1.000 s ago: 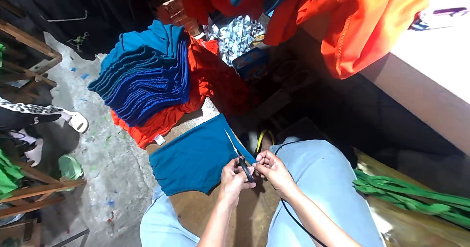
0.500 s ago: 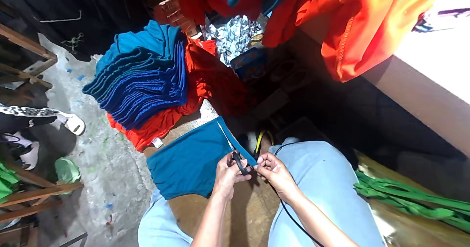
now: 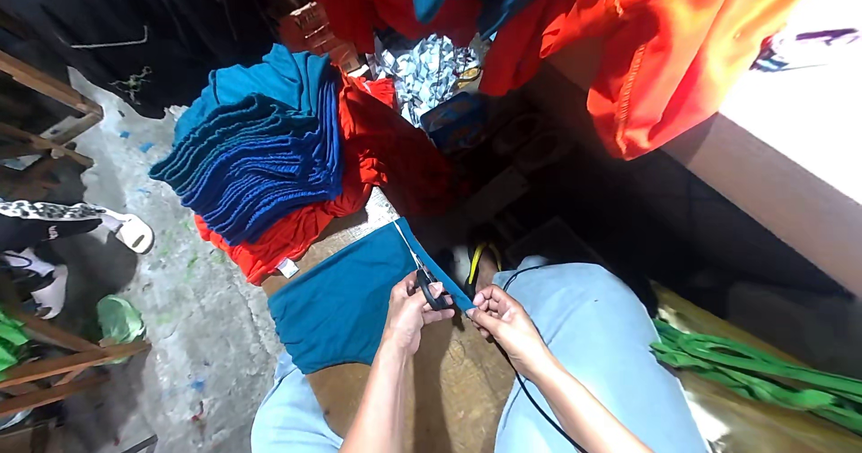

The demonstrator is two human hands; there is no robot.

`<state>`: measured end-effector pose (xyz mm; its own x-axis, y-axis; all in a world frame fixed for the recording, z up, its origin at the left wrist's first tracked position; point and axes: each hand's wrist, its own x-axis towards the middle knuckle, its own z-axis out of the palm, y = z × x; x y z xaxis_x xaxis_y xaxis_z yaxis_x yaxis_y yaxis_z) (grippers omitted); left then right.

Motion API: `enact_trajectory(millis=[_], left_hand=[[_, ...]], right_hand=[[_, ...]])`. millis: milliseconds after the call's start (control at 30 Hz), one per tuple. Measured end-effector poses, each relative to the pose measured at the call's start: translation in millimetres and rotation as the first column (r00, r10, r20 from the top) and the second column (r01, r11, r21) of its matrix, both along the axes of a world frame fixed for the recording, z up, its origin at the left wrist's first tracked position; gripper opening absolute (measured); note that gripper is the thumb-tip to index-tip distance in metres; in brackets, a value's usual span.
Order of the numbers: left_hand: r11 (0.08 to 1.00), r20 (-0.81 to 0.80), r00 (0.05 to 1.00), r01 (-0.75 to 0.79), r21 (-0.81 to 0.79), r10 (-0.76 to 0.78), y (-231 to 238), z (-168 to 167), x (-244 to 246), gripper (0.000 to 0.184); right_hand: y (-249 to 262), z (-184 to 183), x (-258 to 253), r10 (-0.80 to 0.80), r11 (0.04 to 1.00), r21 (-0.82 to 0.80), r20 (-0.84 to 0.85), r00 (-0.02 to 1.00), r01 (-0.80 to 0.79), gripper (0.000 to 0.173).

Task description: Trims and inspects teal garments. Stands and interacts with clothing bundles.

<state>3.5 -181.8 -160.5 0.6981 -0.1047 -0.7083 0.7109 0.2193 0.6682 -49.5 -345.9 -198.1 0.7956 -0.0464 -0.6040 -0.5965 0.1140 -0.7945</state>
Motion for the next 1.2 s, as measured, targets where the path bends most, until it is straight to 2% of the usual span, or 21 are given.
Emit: enact_trajectory(millis=[167,500,700,1000,1100,1200], left_hand=[[0.999,0.012,0.999,0.033,-0.025,-0.033,2,-6,1,0.034],[0.986,0.045,0.996,-0.074,-0.150,0.081,9,-13,13,0.022],[0.981,0.034,0.994,-0.093,-0.169,0.100,9,-20,13,0.026],[0.924,0.025,0.987,-0.137,-0.357,0.156,18,-30,14,0.030],[0.936,0.067,0.988,-0.109,-0.334,0.139,16,-34,16,0.026],[0.956,0.126,0.986,-0.073,-0.285,0.112,13,-35,20,0.036]], right_hand=[[-1,2,1,0.004,1.000,-0.012,-0.031,1.000,-0.004,0.012],[-2,1,1,-0.018,1.000,0.012,-0.018,1.000,0.018,0.012],[-2,2,1,-0.025,1.000,0.009,-0.031,0.999,0.026,0.013],[-3,3,1,-0.020,1.000,-0.010,-0.037,0.999,0.020,0.013],[-3,4,1,-0.043,0.999,-0.014,-0.039,0.998,0.043,0.013],[-3,3,0,-0.040,0.998,-0.052,-0.031,0.999,0.038,0.014]])
